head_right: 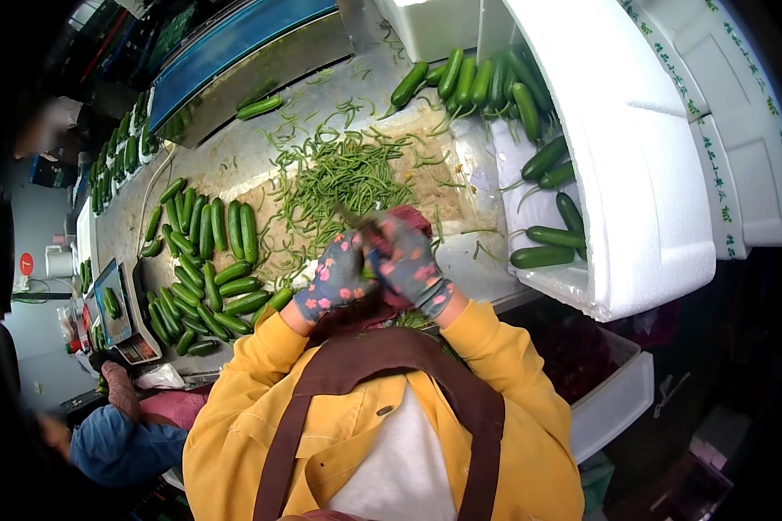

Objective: The person stands at a stainless steel workbench and peels green cucumbers using a handheld peeler. They hold the cucumber in one hand and the peeler in the other, removing the skin in long strips. The peeled cucumbers are placed into a white styrofoam container, while the peels accumulate on the table.

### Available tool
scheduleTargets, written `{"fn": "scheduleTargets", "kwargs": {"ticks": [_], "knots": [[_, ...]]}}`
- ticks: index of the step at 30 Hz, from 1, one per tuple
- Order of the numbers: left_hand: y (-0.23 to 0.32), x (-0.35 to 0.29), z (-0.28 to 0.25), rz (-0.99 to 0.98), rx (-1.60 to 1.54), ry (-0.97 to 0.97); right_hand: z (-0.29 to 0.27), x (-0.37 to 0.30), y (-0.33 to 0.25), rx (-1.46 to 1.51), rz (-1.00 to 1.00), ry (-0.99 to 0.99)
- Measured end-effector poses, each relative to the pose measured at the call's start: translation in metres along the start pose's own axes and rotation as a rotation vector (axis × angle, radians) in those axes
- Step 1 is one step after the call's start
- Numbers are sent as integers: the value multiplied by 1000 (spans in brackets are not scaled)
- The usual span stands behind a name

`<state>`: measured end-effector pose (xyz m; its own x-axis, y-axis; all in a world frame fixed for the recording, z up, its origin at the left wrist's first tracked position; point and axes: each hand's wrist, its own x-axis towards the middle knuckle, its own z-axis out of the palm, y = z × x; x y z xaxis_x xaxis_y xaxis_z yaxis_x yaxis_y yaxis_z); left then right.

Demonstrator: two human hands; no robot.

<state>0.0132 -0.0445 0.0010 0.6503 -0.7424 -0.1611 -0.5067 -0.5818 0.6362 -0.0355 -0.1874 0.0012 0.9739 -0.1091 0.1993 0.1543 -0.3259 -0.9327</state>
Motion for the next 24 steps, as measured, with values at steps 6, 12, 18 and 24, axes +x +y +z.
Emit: {"fn": "scheduleTargets", "kwargs": {"ticks": [6,12,18,24], "knots": [[-9,8,-13,-151,-391,243,13,-33,2,659,247,-128],[-9,16,-52,214,110,590,1,-30,0,527,279,-91],[-12,23,-50,354,23,680,-12,-24,7,585,281,138],[-13,22,-52,324,35,683,-19,-24,53,484,343,340]]}}
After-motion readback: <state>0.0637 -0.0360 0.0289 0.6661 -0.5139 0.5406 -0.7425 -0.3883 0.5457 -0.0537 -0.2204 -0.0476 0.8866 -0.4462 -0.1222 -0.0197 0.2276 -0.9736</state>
